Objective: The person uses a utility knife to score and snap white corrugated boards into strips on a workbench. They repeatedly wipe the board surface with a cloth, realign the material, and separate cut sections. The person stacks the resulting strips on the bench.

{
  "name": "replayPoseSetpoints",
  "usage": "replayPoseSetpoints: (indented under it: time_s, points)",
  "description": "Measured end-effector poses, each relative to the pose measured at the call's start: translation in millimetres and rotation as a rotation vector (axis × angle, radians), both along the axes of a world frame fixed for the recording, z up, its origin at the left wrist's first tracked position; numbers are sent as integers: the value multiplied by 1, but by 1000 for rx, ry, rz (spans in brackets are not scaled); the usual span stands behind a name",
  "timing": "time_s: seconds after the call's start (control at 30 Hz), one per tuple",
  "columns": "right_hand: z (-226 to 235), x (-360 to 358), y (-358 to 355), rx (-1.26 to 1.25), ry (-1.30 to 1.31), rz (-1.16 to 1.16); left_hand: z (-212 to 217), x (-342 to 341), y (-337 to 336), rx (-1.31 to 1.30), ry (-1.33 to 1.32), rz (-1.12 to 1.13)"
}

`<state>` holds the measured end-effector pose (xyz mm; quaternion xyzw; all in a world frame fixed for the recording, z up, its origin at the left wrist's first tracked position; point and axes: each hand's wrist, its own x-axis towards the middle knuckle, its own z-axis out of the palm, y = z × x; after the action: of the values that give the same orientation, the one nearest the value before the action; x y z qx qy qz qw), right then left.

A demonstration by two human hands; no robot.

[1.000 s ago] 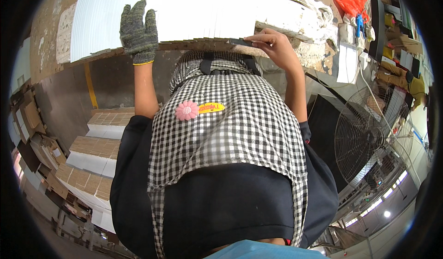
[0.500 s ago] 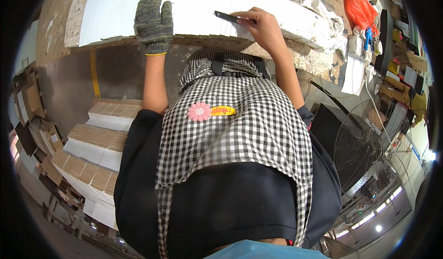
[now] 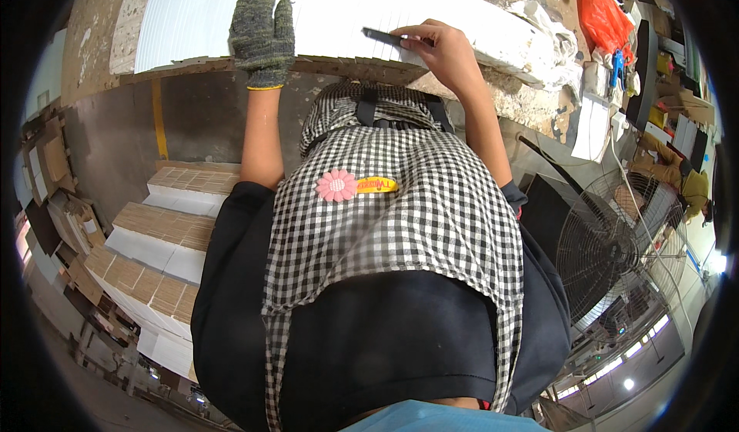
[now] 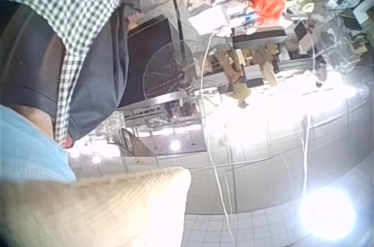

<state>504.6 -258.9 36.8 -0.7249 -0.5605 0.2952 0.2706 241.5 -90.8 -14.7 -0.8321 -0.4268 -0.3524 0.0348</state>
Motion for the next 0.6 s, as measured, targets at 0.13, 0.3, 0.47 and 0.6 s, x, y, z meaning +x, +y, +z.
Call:
replayPoseSetpoints:
  time_s: [0.13, 0.3, 0.47, 0.6]
  points:
    - [-1, 2, -1, 21, -4, 4, 1, 1, -1, -15, -5, -2]
    - [-4, 11, -1, 24, -8, 7, -5, 12, 1, -10, 1, -16]
    - [-10, 17, -2, -12, 9, -9, -6, 19, 0, -18, -19, -37]
    - [-9, 20, -4, -41, -13, -57, -5, 24, -3, -25, 1, -30]
